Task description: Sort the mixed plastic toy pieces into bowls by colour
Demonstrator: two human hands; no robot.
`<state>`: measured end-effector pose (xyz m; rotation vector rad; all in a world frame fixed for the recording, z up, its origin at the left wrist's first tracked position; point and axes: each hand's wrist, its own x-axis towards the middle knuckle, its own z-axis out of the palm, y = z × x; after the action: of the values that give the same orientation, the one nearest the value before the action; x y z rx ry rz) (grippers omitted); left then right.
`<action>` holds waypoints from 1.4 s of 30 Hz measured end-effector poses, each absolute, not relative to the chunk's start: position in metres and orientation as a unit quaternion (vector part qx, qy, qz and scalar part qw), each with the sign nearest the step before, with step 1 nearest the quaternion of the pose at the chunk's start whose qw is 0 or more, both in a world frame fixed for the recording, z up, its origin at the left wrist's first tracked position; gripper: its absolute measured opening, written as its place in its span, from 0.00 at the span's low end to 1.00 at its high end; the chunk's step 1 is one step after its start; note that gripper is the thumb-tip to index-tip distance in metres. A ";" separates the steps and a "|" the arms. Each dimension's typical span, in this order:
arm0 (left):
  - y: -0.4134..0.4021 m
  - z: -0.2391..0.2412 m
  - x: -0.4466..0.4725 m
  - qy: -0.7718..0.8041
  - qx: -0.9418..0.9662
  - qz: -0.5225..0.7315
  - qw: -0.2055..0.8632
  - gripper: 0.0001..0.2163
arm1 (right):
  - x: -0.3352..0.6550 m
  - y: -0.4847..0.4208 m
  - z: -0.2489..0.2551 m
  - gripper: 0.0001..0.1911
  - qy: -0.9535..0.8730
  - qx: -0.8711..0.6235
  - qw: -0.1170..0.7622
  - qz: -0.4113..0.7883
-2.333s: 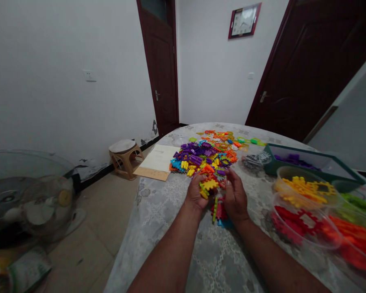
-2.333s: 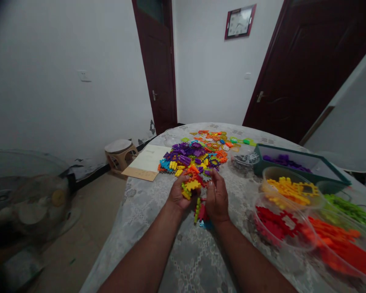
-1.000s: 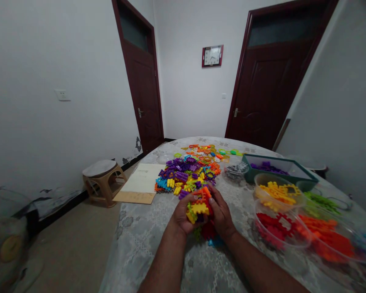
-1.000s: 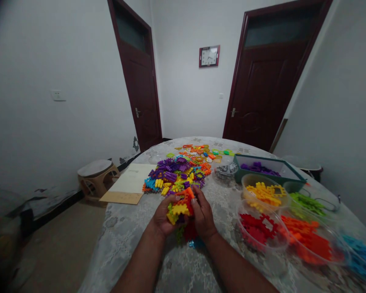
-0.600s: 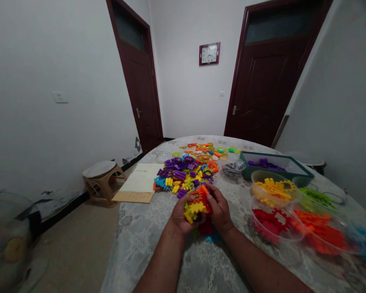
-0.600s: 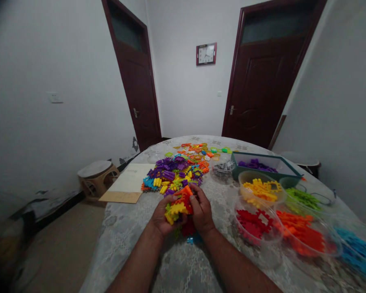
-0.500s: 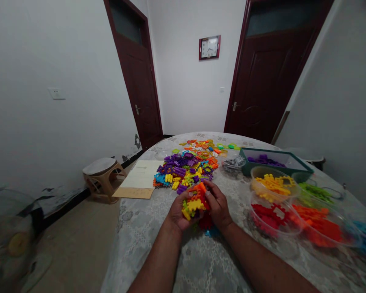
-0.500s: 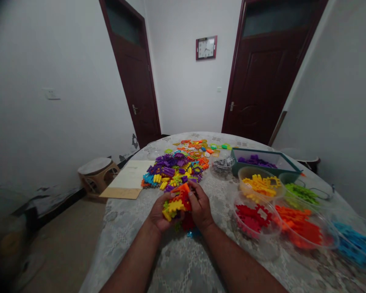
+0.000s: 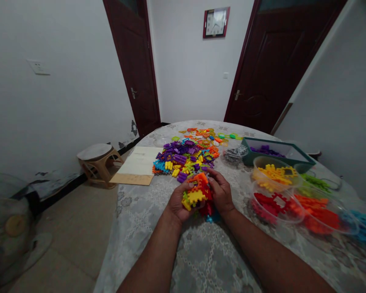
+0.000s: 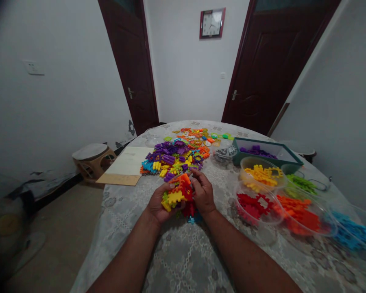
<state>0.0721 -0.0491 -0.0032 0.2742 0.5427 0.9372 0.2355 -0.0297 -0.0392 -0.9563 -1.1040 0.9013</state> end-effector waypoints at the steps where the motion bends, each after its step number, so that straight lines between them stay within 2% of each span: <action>1: -0.049 -0.002 0.072 0.259 0.128 0.446 0.847 0.32 | 0.236 -0.029 -0.039 0.20 -0.484 -0.428 0.651 0.399; 9: -0.053 0.007 0.076 0.246 0.149 0.460 0.840 0.31 | 0.237 -0.017 -0.043 0.26 -0.352 -0.435 0.685 0.466; 15: -0.052 0.007 0.074 0.259 0.135 0.470 0.833 0.32 | 0.238 -0.015 -0.040 0.24 -0.333 -0.414 0.700 0.477; 25: -0.047 0.018 0.066 0.281 0.105 0.512 0.805 0.21 | 0.234 -0.022 -0.023 0.15 -0.432 -0.486 0.623 0.434; 31: -0.049 0.022 0.068 0.292 0.117 0.526 0.790 0.23 | 0.245 -0.039 0.002 0.10 -0.484 -0.487 0.613 0.391; 37: -0.055 0.031 0.072 0.339 0.093 0.526 0.774 0.19 | 0.299 -0.076 0.034 0.15 -0.518 -0.496 0.598 0.357; 42: -0.056 0.030 0.074 0.346 0.088 0.528 0.771 0.18 | 0.351 -0.108 0.035 0.19 -0.461 -0.537 0.615 0.348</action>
<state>0.0739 -0.0562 0.0302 0.1899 0.7494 1.1441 0.3510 -0.1085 0.0354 -1.2376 -1.0622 0.8028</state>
